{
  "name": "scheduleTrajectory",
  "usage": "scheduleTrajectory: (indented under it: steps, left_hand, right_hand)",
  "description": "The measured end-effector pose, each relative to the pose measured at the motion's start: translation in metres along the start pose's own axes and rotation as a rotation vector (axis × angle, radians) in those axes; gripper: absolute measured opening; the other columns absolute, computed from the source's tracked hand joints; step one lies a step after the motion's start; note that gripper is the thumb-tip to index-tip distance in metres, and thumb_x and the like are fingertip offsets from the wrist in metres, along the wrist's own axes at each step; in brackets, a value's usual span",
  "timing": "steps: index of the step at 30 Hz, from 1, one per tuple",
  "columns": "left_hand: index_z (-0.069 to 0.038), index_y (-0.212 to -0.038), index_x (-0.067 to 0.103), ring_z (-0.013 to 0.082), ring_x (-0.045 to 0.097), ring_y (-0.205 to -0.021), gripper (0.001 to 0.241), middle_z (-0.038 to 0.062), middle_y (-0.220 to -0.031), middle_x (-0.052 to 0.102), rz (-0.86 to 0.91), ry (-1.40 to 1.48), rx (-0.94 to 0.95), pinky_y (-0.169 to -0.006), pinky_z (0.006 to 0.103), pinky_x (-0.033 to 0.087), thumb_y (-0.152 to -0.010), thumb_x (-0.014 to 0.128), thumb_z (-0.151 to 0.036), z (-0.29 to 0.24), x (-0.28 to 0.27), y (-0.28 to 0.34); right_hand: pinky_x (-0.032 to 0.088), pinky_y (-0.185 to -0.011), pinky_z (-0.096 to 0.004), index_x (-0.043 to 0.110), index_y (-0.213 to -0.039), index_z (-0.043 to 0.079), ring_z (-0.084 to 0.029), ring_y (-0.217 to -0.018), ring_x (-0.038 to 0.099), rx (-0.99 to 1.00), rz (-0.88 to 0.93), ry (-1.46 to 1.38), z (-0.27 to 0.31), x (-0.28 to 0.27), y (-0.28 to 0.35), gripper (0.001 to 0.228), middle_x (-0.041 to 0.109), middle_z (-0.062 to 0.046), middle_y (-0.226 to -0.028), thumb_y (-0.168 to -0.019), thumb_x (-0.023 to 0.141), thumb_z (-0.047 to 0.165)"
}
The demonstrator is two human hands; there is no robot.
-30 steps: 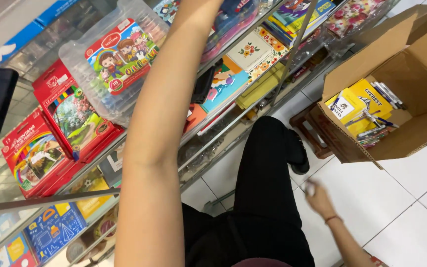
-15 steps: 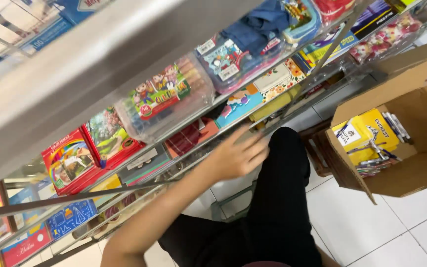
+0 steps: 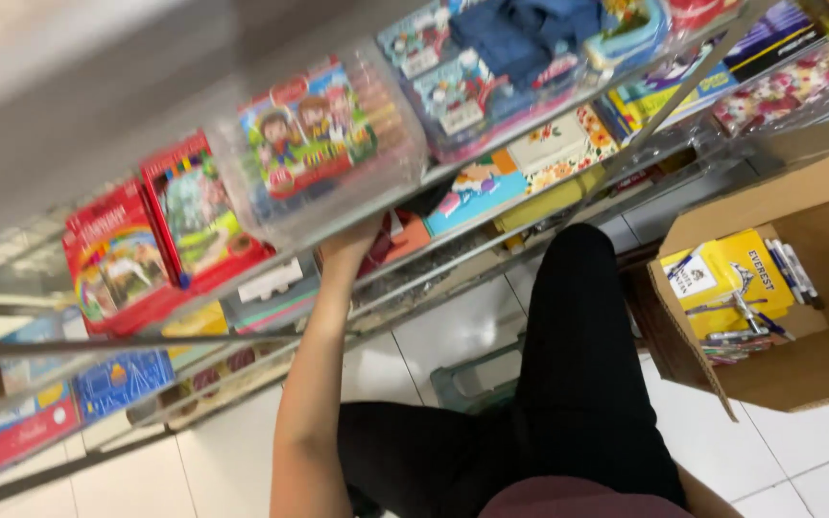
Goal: Cleaning a glass display shelf with a cloth and organizing stacks of notebooks and art supplies.
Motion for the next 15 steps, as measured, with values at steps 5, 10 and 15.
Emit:
scheduleTrajectory:
  steps: [5,10,15]
  left_hand:
    - [-0.008,-0.108,0.075,0.0437,0.063,-0.108,0.035,0.019,-0.111,0.073,-0.066,-0.33,-0.197,-0.095,0.0547,0.046,-0.093,0.058,-0.035,0.083,0.037,0.017]
    - [-0.005,-0.112,0.072,0.0445,0.063,-0.106,0.029,0.022,-0.111,0.071,-0.247,-0.146,-0.329,-0.093,0.0532,0.047,-0.095,0.063,-0.027,0.077,-0.011,0.054]
    - [0.003,-0.128,0.06,0.044,0.058,-0.115,0.044,0.024,-0.12,0.06,-0.62,0.079,-0.193,-0.102,0.0485,0.046,-0.084,0.067,0.003,-0.068,-0.104,0.14]
  right_hand:
    - [0.052,-0.089,-0.04,0.063,-0.133,-0.004,-0.028,-0.101,0.066,-0.061,-0.033,-0.03,-0.034,-0.016,-0.021,0.04,0.071,-0.022,-0.117,-0.102,0.053,0.018]
    - [0.053,-0.086,-0.04,0.065,-0.131,-0.004,-0.027,-0.098,0.067,-0.1,-0.045,-0.05,-0.019,0.013,0.013,0.038,0.072,-0.022,-0.115,-0.102,0.053,0.016]
    - [0.054,-0.095,-0.035,0.07,-0.121,0.001,-0.022,-0.106,0.07,-0.663,-0.256,0.432,0.186,0.022,0.137,0.03,0.071,-0.012,-0.116,-0.095,0.058,0.012]
Point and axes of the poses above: each hand's wrist, its own y-axis away from the middle knuckle, its own x-axis out of the palm, z = x × y, the point moved 5 cm from there along -y, towards the middle knuckle
